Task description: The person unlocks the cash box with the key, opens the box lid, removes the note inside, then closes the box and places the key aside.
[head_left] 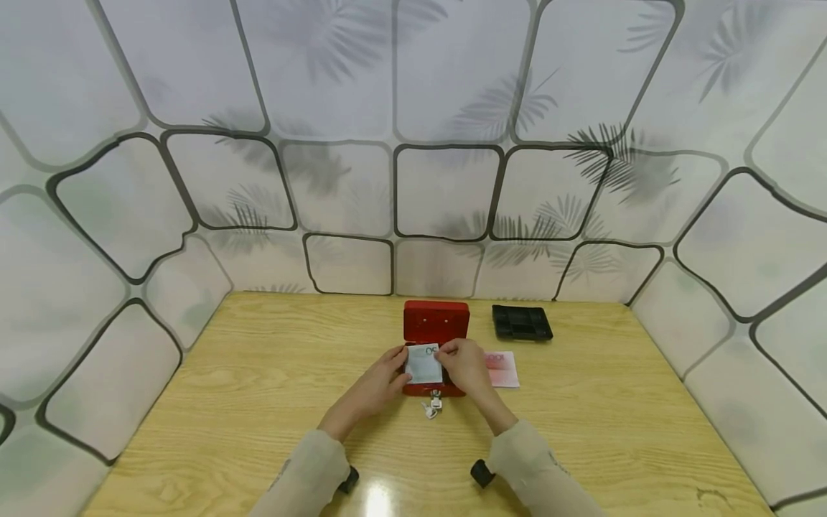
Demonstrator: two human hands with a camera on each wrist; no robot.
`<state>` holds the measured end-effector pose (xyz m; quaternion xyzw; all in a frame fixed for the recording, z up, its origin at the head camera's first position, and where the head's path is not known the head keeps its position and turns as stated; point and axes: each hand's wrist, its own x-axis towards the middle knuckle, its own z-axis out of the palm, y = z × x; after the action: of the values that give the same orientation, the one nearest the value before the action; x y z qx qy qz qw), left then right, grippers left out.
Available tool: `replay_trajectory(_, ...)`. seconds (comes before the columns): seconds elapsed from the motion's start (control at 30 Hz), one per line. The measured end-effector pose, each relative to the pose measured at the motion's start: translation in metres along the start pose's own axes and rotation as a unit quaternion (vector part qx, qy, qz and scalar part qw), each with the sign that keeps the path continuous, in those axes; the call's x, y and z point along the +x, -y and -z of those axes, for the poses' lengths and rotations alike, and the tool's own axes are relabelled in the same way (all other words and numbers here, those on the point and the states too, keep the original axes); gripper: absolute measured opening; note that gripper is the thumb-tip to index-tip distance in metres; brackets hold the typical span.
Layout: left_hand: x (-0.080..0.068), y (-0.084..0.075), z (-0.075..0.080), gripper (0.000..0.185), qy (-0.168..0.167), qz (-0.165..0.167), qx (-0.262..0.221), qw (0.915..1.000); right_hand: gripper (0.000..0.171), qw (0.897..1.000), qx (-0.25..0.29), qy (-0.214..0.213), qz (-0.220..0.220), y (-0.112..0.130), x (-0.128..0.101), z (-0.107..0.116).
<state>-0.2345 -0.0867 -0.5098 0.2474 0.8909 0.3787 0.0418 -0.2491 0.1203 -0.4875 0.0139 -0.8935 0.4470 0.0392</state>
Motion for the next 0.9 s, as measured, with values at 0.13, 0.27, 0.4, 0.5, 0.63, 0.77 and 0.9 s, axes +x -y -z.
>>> replay_trajectory(0.13,0.0,0.0,0.0,0.056,0.003,0.003,0.003,1.0,0.011,0.999,0.034,-0.02,-0.009,-0.002,0.002,0.003)
replay_trajectory(0.27,0.0,0.0,0.0,0.056,0.003,0.005,0.007,1.0,0.012,0.997,0.063,-0.038,-0.014,-0.003,0.004,0.008)
replay_trajectory(0.4,0.001,-0.001,0.001,0.055,0.0,-0.001,0.008,1.0,0.013,0.995,0.085,-0.046,-0.02,-0.004,0.006,0.013)
replay_trajectory(0.5,0.001,-0.002,0.001,0.055,-0.002,-0.006,0.009,0.9999,0.014,0.993,0.106,-0.045,-0.031,-0.003,0.006,0.018)
replay_trajectory(0.63,0.001,-0.001,0.0,0.056,0.002,-0.003,0.011,0.9999,0.015,0.989,0.14,-0.038,-0.043,-0.003,0.004,0.027)
replay_trajectory(0.77,0.001,0.0,0.0,0.056,0.003,0.002,0.011,0.9999,0.018,0.984,0.168,-0.025,-0.052,-0.003,0.001,0.039)
replay_trajectory(0.9,0.0,-0.001,0.001,0.056,0.003,0.005,0.005,1.0,0.021,0.98,0.187,-0.014,-0.065,-0.005,0.001,0.05)
